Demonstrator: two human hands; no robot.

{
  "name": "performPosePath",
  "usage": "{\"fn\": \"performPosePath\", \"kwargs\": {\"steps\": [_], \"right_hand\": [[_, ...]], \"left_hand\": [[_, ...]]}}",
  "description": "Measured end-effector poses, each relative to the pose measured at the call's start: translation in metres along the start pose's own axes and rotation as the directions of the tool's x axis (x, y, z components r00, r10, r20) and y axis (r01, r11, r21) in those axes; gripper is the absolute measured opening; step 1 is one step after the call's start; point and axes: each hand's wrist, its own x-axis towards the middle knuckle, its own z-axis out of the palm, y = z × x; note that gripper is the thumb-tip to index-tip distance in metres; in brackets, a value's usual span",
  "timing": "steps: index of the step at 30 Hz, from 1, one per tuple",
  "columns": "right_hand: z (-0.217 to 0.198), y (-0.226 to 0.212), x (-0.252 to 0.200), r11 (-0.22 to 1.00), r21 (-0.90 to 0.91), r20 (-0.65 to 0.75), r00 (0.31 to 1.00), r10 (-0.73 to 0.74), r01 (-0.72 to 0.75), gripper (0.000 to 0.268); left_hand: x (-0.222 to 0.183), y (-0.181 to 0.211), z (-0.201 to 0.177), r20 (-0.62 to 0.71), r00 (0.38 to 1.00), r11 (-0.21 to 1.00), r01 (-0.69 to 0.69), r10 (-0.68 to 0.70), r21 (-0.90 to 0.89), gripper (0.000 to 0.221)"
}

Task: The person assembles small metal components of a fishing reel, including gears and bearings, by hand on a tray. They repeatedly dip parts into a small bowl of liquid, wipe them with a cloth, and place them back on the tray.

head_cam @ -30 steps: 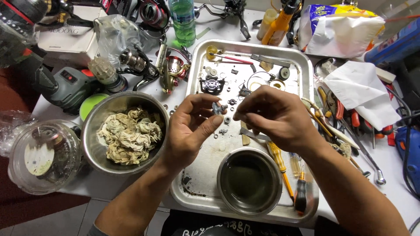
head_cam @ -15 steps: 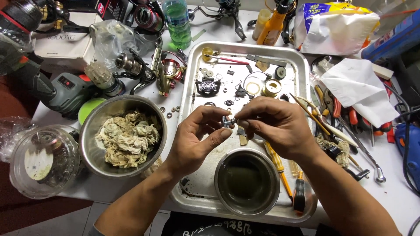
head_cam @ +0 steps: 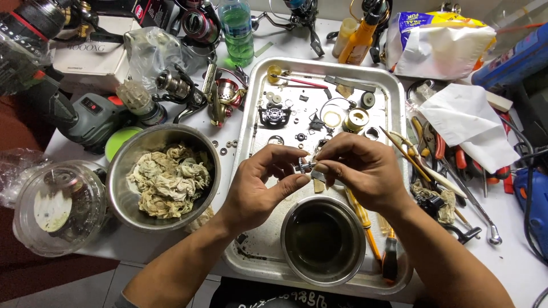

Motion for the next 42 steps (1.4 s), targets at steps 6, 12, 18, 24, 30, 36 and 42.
{"fn": "performPosePath", "kwargs": {"steps": [6,12,18,24,30,36,42], "right_hand": [[0.011,-0.015,0.0,0.948,-0.298,-0.014,0.992,-0.122,0.112,0.008],[0.016,-0.024,0.002,0.894,-0.385,0.017,0.971,-0.24,0.228,0.014],[0.016,-0.026,0.0,0.874,-0.4,0.023,0.956,-0.292,0.276,0.018],[0.015,-0.032,-0.002,0.854,-0.431,0.045,0.952,-0.303,0.292,0.018],[0.017,-0.036,-0.003,0.833,-0.438,0.061,0.936,-0.347,0.337,0.017],[0.017,-0.037,-0.002,0.797,-0.467,0.087,0.917,-0.39,0.384,0.016],[0.009,-0.031,-0.002,0.843,-0.427,0.043,0.939,-0.341,0.326,0.017]], "left_hand": [[-0.001,0.002,0.001,-0.021,1.0,1.0,0.004,-0.004,-0.014,0.034],[-0.001,-0.001,0.002,-0.005,1.0,0.995,0.022,-0.023,-0.094,0.035],[-0.001,-0.001,0.001,0.07,0.997,0.966,0.039,-0.021,-0.257,0.035],[0.0,-0.007,-0.001,0.14,0.99,0.92,0.083,-0.031,-0.383,0.036],[0.001,-0.013,-0.002,0.19,0.982,0.914,0.097,-0.022,-0.394,0.038],[0.001,-0.009,-0.002,0.194,0.981,0.922,0.095,-0.022,-0.375,0.037],[0.0,-0.021,-0.004,0.103,0.994,0.925,0.08,-0.044,-0.371,0.035]]}}
